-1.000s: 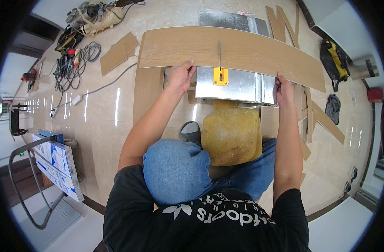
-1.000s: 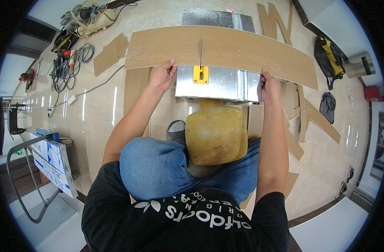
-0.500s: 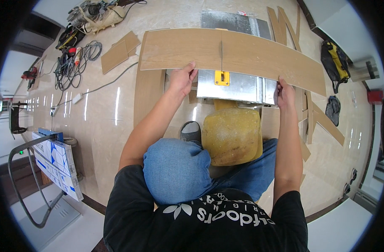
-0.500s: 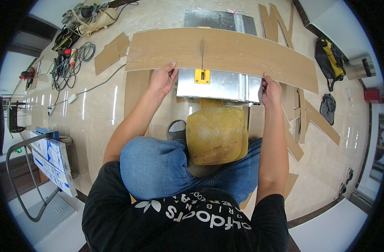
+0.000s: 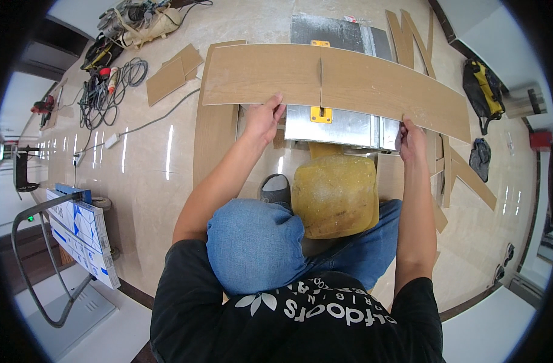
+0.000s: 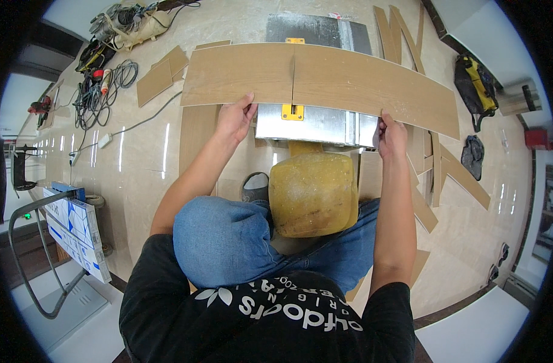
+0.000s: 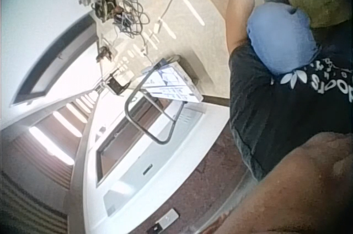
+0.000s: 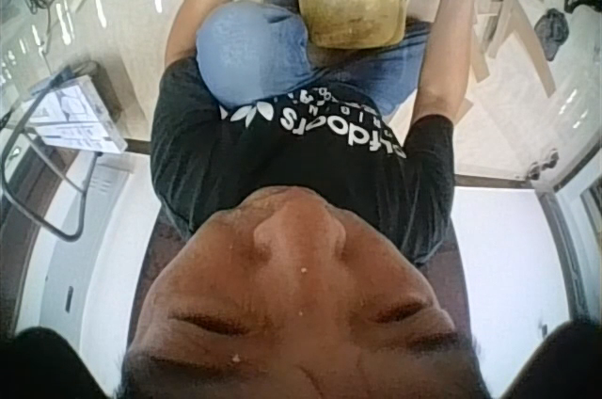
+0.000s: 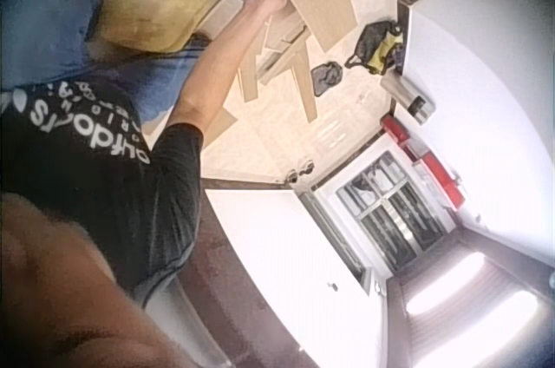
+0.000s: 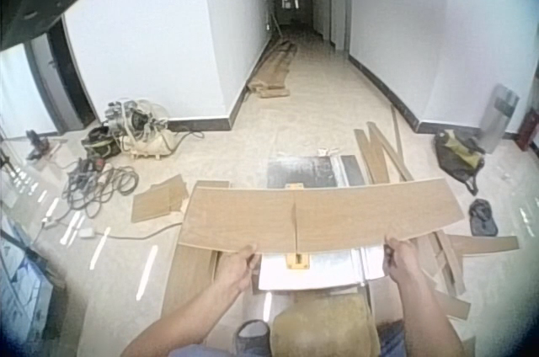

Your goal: The person cuts multiple flooring planks using a table saw, feeding the planks through the blade by hand and setting the cut pieces aside on the floor.

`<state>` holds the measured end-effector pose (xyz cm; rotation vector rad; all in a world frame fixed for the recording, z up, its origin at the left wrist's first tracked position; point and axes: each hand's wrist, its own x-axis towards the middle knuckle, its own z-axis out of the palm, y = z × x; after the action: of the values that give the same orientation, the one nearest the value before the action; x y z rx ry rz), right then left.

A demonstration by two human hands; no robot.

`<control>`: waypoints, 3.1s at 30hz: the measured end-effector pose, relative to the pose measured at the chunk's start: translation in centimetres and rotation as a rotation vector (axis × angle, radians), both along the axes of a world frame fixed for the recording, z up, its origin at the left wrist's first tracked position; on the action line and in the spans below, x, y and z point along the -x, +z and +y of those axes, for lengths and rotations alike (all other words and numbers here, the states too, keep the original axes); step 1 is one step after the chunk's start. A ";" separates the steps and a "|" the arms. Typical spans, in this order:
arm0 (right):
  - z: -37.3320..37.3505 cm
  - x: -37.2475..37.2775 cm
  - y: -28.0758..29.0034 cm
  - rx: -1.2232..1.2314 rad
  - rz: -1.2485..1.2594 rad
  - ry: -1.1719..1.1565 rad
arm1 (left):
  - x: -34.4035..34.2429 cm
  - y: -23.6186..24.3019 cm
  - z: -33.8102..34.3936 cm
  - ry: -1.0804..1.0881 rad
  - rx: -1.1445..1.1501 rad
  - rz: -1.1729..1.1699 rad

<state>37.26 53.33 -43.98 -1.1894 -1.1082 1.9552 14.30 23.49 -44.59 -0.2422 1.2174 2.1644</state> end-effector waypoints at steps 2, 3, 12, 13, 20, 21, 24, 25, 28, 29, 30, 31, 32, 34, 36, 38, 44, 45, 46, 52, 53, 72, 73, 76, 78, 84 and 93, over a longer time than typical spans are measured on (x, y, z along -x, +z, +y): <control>0.3 -0.4 -0.4 0.006 -0.010 0.001 | -0.1 -0.1 -0.1 0.004 -0.002 -0.001; 0.5 -0.6 -0.6 0.009 -0.020 0.017 | -0.1 -0.2 -0.2 -0.004 0.005 -0.010; 0.1 -1.1 -0.8 -0.009 -0.001 0.007 | -0.7 -0.1 -0.5 -0.004 0.005 -0.009; 0.1 -1.2 -0.9 -0.005 -0.006 0.018 | -0.7 -0.2 -0.6 -0.007 0.018 -0.012; -0.5 -1.5 -0.6 0.014 -0.026 -0.001 | -1.1 -0.2 -1.0 -0.006 0.004 -0.027; -0.5 -1.6 -0.6 0.017 -0.027 -0.003 | -1.2 -0.2 -1.0 -0.004 0.010 -0.025; -0.6 -1.7 -0.4 0.026 -0.018 0.000 | -1.3 -0.1 -1.0 0.002 0.011 -0.016; -0.8 -1.7 -0.3 0.034 -0.011 0.005 | -1.4 -0.1 -1.1 0.006 0.009 -0.013; -1.2 -1.7 0.2 0.044 -0.009 -0.001 | -1.4 -0.2 -1.2 0.011 -0.008 -0.023; -1.0 -1.8 0.0 0.043 -0.009 -0.002 | -1.4 -0.3 -1.2 0.011 -0.008 -0.024; -0.8 -1.9 -0.4 0.041 -0.007 0.004 | -1.5 -0.3 -1.2 0.010 -0.015 -0.028; -0.7 -1.9 -0.5 0.040 -0.004 0.011 | -1.4 -0.4 -1.2 0.010 -0.022 -0.032; -0.7 -2.0 -0.5 0.040 -0.005 0.010 | -1.4 -0.4 -1.2 0.009 -0.022 -0.032; -0.7 -2.0 -0.5 0.046 -0.005 0.008 | -1.5 -0.4 -1.4 0.004 -0.027 -0.043; -0.9 -2.0 -0.5 0.045 0.005 0.003 | -1.6 -0.4 -1.4 0.005 -0.029 -0.043; -1.1 -2.0 -0.2 0.044 0.016 -0.004 | -1.7 -0.4 -1.5 0.004 -0.033 -0.042; -1.5 -2.1 0.2 0.048 0.006 -0.005 | -2.0 -0.1 -1.7 0.007 -0.030 -0.018; -1.6 -2.1 0.2 0.048 0.010 -0.007 | -2.0 -0.2 -1.8 0.002 -0.029 -0.021; -1.6 -2.2 0.2 0.049 0.015 -0.011 | -2.1 0.0 -1.8 -0.004 -0.026 -0.023; -1.5 -2.4 0.2 0.053 0.008 -0.022 | -2.5 0.4 -1.7 0.003 -0.024 -0.022; -1.7 -2.3 0.3 0.053 0.008 -0.023 | -2.5 0.3 -1.8 0.002 -0.023 -0.022; -1.6 -3.1 -0.3 0.034 0.034 0.011 | -2.9 0.2 -2.1 0.009 -0.038 -0.037; -1.7 -3.1 -0.2 0.035 0.038 0.006 | -2.9 0.3 -2.1 0.007 -0.046 -0.040; -1.6 -3.1 -0.4 0.036 0.042 -0.005 | -3.0 0.3 -2.2 0.012 -0.035 -0.038; -1.5 -3.2 -0.5 0.033 0.054 0.010 | -3.0 0.3 -2.2 0.013 -0.038 -0.044; -1.5 -3.6 -0.8 0.032 0.032 0.032 | -3.0 0.2 -2.4 0.005 -0.048 -0.054; -1.9 -3.5 -0.2 0.011 0.041 0.032 | -3.1 0.0 -2.3 0.017 -0.034 -0.052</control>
<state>40.72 51.45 -44.14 -1.1388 -1.1036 2.0032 17.42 21.22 -44.61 -0.2935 1.1521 2.1782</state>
